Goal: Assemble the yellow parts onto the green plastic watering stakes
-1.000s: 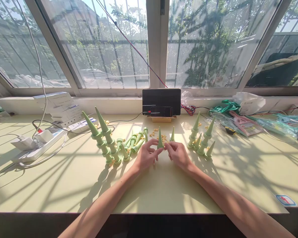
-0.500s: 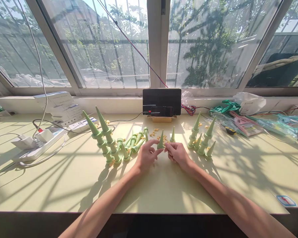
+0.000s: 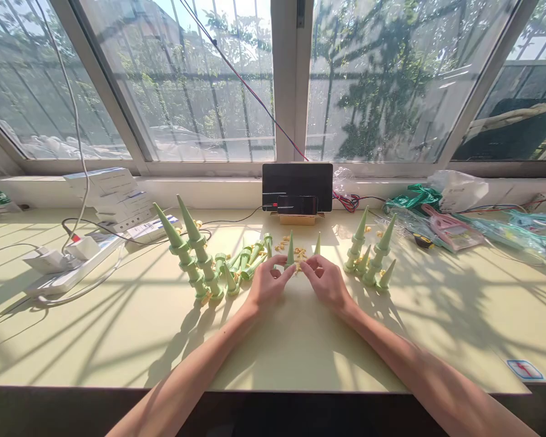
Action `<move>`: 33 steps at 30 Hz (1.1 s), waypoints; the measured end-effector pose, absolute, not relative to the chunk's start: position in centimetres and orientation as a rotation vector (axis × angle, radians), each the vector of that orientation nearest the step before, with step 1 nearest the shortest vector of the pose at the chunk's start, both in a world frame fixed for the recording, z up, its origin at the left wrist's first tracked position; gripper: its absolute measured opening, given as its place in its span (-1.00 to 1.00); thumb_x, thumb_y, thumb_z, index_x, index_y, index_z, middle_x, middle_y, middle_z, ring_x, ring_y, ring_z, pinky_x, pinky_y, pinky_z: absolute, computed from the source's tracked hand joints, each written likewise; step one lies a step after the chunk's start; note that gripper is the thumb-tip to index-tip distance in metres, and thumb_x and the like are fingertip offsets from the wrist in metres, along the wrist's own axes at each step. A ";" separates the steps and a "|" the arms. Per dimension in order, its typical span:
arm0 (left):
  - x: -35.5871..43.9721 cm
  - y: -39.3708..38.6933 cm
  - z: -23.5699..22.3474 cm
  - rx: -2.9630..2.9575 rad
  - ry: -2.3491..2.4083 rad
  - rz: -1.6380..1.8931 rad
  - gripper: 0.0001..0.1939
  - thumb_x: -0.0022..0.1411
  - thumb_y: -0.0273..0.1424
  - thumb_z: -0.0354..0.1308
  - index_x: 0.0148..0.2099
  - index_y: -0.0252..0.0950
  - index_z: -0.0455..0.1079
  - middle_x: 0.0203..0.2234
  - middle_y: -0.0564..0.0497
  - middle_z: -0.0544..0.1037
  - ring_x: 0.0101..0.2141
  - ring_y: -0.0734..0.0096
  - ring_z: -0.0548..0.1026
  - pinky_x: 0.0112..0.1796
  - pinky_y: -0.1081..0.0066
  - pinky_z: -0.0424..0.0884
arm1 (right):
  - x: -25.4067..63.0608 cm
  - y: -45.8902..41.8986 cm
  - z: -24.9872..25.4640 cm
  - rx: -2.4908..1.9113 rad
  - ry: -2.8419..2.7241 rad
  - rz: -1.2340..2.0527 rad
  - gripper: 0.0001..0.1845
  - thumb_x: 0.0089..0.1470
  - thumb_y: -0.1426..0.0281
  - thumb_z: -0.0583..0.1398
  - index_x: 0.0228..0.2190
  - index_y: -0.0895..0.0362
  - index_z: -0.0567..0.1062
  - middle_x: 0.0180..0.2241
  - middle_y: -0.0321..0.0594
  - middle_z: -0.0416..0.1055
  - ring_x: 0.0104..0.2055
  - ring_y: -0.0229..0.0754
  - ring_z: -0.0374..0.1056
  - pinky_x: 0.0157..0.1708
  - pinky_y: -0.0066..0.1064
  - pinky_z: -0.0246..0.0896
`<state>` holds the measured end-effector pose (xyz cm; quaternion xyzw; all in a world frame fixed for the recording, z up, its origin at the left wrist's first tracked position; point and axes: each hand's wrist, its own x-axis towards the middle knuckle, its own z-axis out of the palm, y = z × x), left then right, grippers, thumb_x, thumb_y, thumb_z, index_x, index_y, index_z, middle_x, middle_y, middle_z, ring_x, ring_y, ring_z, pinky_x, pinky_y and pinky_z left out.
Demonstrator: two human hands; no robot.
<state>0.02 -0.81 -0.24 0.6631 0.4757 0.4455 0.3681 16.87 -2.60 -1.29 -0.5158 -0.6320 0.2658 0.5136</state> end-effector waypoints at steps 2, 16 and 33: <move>-0.1 -0.7 -0.3 1.707 1.243 1.140 -0.58 0.13 -0.06 0.26 -0.14 -0.31 0.50 -0.27 -0.05 0.56 -0.66 0.62 0.28 -0.65 0.48 0.19 | 16.9 -2.7 -1.2 -1.237 -1.564 0.582 -0.60 0.20 0.05 0.14 -0.33 0.15 0.47 -0.40 -0.20 0.48 -0.61 -0.31 0.18 -0.55 -0.41 0.11; -0.2 -0.6 -0.2 1.695 1.266 1.107 -0.55 0.11 -0.02 0.26 -0.17 -0.32 0.54 -0.66 0.13 0.36 -0.67 0.57 0.16 -0.61 0.48 0.06 | 17.1 -2.1 -1.9 -1.219 -1.688 0.433 -0.66 0.26 0.16 0.10 -0.19 0.14 0.51 -0.36 -0.19 0.51 -0.55 -0.26 0.27 -0.44 -0.40 0.19; -0.2 -1.0 0.5 1.730 1.190 1.044 -0.55 0.13 -0.03 0.23 -0.18 -0.33 0.57 -0.68 0.08 0.40 -0.66 0.50 0.30 -0.62 0.49 0.15 | 17.1 -2.6 -1.9 -1.164 -1.787 0.448 -0.64 0.32 0.24 0.03 -0.45 0.12 0.42 -0.50 -0.28 0.36 -0.48 -0.24 0.19 -0.43 -0.42 0.06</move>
